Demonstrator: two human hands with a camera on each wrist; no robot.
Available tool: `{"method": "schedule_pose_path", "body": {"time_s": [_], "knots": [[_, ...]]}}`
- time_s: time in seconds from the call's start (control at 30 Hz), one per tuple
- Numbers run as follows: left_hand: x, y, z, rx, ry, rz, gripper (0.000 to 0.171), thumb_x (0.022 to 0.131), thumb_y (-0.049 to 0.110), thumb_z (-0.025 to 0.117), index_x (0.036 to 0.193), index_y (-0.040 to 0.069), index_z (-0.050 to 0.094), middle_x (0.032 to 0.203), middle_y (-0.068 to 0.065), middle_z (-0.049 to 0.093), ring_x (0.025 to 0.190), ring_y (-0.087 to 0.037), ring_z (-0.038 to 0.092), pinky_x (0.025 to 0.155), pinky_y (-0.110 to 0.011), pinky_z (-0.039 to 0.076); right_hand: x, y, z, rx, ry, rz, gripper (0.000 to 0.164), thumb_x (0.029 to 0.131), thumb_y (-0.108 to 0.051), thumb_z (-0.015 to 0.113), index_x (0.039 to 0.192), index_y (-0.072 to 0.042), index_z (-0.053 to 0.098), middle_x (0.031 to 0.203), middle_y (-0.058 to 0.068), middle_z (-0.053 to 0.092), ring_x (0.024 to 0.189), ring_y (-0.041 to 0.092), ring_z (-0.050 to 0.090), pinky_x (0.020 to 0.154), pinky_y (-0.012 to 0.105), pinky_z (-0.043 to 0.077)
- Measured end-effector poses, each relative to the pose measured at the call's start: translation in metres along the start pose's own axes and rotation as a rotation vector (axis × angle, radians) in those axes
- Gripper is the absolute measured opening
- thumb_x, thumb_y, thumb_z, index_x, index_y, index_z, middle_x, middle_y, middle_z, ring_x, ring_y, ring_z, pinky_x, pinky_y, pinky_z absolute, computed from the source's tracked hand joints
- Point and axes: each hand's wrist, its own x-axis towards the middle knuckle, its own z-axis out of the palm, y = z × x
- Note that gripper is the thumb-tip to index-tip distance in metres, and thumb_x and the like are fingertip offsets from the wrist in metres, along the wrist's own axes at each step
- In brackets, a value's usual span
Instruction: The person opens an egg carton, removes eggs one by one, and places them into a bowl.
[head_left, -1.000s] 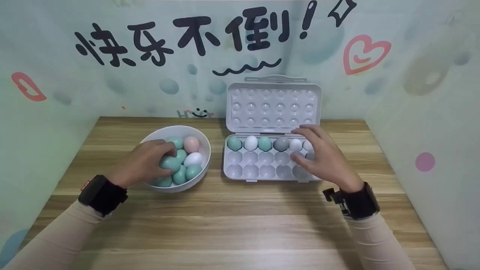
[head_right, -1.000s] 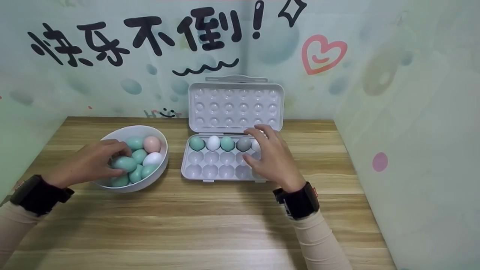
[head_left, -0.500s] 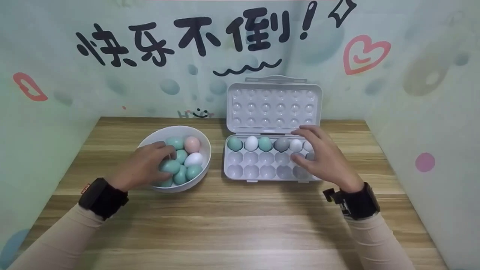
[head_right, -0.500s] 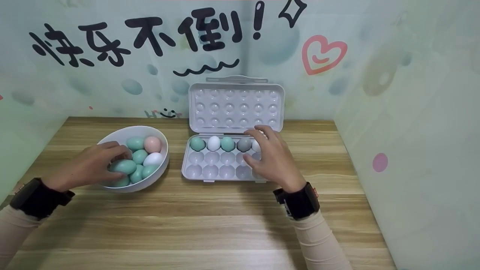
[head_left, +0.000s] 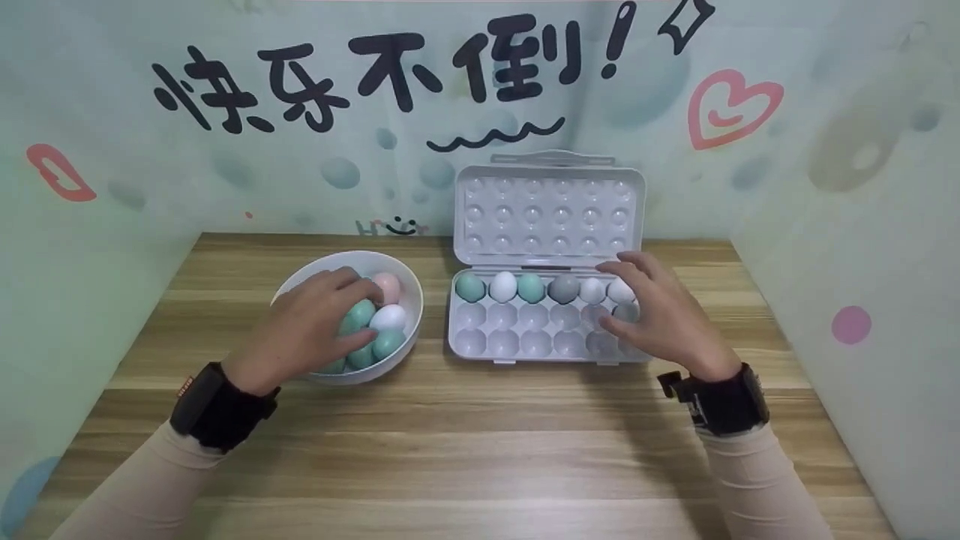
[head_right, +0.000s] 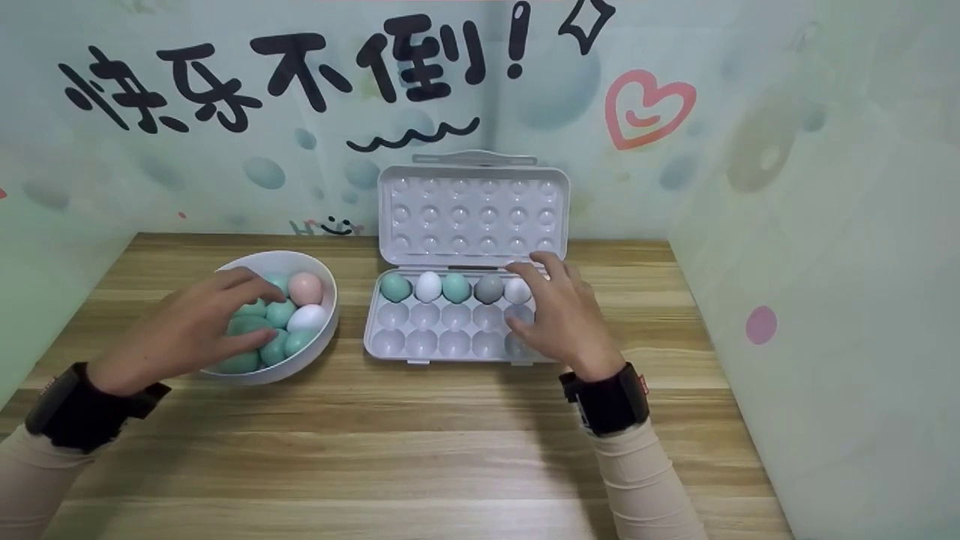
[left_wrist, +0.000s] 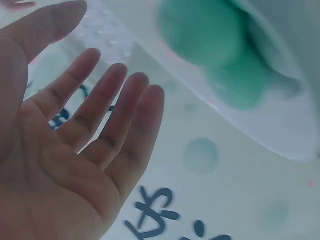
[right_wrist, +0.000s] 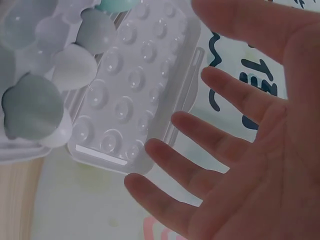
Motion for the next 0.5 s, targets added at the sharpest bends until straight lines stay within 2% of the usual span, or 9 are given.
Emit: {"method": "schedule_pose_path", "body": {"time_s": [0.17, 0.27, 0.5], "knots": [[0.012, 0.027, 0.007, -0.019, 0.064, 0.052, 0.038, 0.087, 0.023, 0.089, 0.119, 0.015, 0.071, 0.117, -0.005, 0.067, 0.106, -0.024, 0.063, 0.086, -0.044, 0.059, -0.003, 0.006, -0.001, -0.065, -0.035, 0.017, 0.068, 0.081, -0.016, 0.089, 0.142, -0.009, 0.061, 0.151, 0.025, 0.05, 0.137, 0.05, 0.048, 0.109, 0.07, 0.042], [0.021, 0.043, 0.012, -0.026, 0.079, 0.077, 0.04, 0.087, 0.025, 0.088, 0.123, 0.015, 0.071, 0.12, -0.004, 0.067, 0.113, -0.024, 0.062, 0.092, -0.043, 0.059, -0.004, 0.008, -0.002, -0.065, -0.061, 0.041, 0.067, 0.08, -0.014, 0.089, 0.141, -0.009, 0.062, 0.147, 0.024, 0.052, 0.136, 0.05, 0.048, 0.109, 0.07, 0.041], [0.039, 0.069, 0.032, -0.081, 0.139, 0.142, 0.048, 0.086, 0.026, 0.089, 0.128, 0.015, 0.069, 0.125, -0.003, 0.066, 0.115, -0.024, 0.062, 0.099, -0.039, 0.054, -0.004, 0.012, -0.005, -0.057, -0.12, 0.091, 0.063, 0.078, -0.009, 0.087, 0.136, -0.008, 0.064, 0.144, 0.02, 0.054, 0.13, 0.05, 0.05, 0.106, 0.069, 0.042]]}}
